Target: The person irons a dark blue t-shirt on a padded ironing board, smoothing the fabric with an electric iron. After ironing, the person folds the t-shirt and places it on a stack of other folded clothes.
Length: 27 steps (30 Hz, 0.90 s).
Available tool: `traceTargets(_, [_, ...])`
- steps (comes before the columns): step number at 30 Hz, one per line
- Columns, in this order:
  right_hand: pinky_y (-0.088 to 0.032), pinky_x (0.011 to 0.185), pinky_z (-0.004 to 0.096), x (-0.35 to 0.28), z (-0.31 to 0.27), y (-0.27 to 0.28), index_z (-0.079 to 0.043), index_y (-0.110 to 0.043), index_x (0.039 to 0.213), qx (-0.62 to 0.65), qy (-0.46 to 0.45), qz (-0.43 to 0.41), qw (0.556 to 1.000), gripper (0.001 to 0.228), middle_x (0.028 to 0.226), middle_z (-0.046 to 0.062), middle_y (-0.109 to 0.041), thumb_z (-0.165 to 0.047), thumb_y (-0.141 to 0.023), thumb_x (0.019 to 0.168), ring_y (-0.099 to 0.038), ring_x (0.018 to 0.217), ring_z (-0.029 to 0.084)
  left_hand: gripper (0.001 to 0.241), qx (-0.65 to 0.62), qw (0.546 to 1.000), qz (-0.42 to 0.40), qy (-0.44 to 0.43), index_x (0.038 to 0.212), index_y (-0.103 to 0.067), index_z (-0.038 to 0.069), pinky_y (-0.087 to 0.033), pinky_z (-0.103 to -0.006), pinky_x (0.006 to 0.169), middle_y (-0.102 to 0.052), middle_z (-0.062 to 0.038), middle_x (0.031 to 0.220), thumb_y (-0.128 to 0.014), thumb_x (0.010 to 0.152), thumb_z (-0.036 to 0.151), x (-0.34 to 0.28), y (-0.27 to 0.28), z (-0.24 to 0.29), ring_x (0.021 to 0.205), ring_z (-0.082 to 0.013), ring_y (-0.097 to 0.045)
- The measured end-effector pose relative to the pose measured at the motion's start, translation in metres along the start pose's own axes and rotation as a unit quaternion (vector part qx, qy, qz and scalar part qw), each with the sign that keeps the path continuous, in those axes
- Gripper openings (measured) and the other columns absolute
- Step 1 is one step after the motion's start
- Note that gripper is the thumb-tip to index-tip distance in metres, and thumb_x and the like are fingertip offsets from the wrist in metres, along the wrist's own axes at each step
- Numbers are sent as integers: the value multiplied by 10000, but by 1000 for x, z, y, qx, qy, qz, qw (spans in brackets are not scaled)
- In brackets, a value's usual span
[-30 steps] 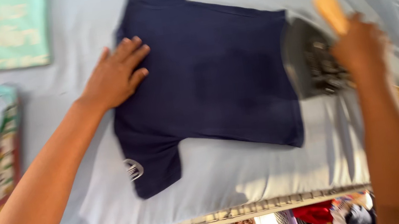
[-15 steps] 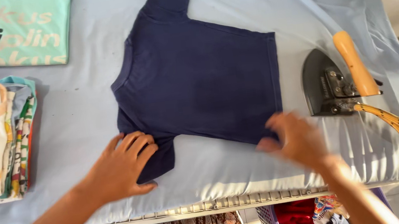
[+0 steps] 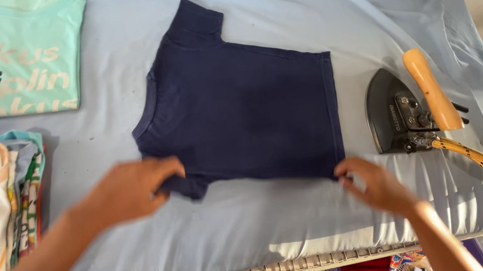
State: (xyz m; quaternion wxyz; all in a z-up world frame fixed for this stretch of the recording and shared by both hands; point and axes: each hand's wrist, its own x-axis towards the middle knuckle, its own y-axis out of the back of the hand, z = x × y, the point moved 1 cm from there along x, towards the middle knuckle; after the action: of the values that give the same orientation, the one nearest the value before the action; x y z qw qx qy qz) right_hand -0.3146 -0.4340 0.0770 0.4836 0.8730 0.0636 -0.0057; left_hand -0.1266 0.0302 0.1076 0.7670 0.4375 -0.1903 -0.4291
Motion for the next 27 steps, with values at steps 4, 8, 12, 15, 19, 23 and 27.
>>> traceTargets(4, [-544, 771, 290, 53, 40, 38, -23, -682, 1080, 97, -4, 14, 995, 227, 890, 20, -736, -206, -660, 947, -688, 838, 116, 372, 14, 993, -24, 111, 1158, -621, 263, -546, -482, 697, -744, -136, 759, -665, 793, 208, 62, 52, -17, 725, -336, -731])
traceTargets(8, [-450, 693, 308, 109, 45, 47, -36, -688, 1093, 95, -120, 60, 986, 211, 856, 73, -631, -234, -646, 1030, -532, 770, 137, 328, -51, 987, 151, -33, 1136, -654, 138, -583, -426, 781, -759, -128, 1015, -636, 810, 170, 126, 73, -51, 901, -323, -754])
traceTargets(12, [-527, 771, 317, 142, 33, 39, -71, -666, 1118, 61, -84, 149, 983, 266, 930, 23, -707, -310, -648, 1004, -653, 831, 145, 456, 8, 956, 290, -34, 1259, -604, 28, -549, -450, 883, -722, -166, 1182, -642, 949, 360, 167, 50, -83, 1067, -353, -703])
traceTargets(15, [-531, 762, 413, 129, 19, 32, -37, -585, 1246, -68, -47, 189, 979, 468, 1154, 164, -653, -388, -689, 954, -670, 888, 261, 706, 78, 929, 359, 41, 1344, -575, -38, -511, -498, 844, -646, -250, 1278, -605, 1017, 587, 168, 30, -98, 1105, -417, -642])
traceTargets(19, [-553, 760, 471, 93, 5, 20, -71, -565, 1242, -112, -238, 131, 956, 576, 948, 115, -698, -554, -649, 939, -710, 778, 305, 746, 55, 936, 240, 251, 1213, -609, 24, -510, -526, 857, -681, -177, 1159, -474, 999, 725, 123, 11, -103, 1088, -377, -656])
traceTargets(23, [-569, 734, 457, 78, 6, 1, -77, -620, 1131, -134, -297, 92, 941, 570, 778, 67, -716, -627, -628, 979, -717, 772, 284, 705, 0, 922, 170, 349, 1080, -677, 71, -512, -506, 867, -707, -123, 1084, -493, 979, 743, 82, -3, -97, 1030, -349, -669])
traceTargets(27, [-565, 640, 379, 84, 11, -9, -73, -597, 1098, -78, -301, 115, 943, 495, 717, 80, -715, -528, -705, 936, -719, 657, 225, 574, 74, 921, 265, 276, 932, -739, 72, -520, -487, 792, -670, -109, 1059, -562, 1001, 613, 70, -31, -95, 994, -333, -647])
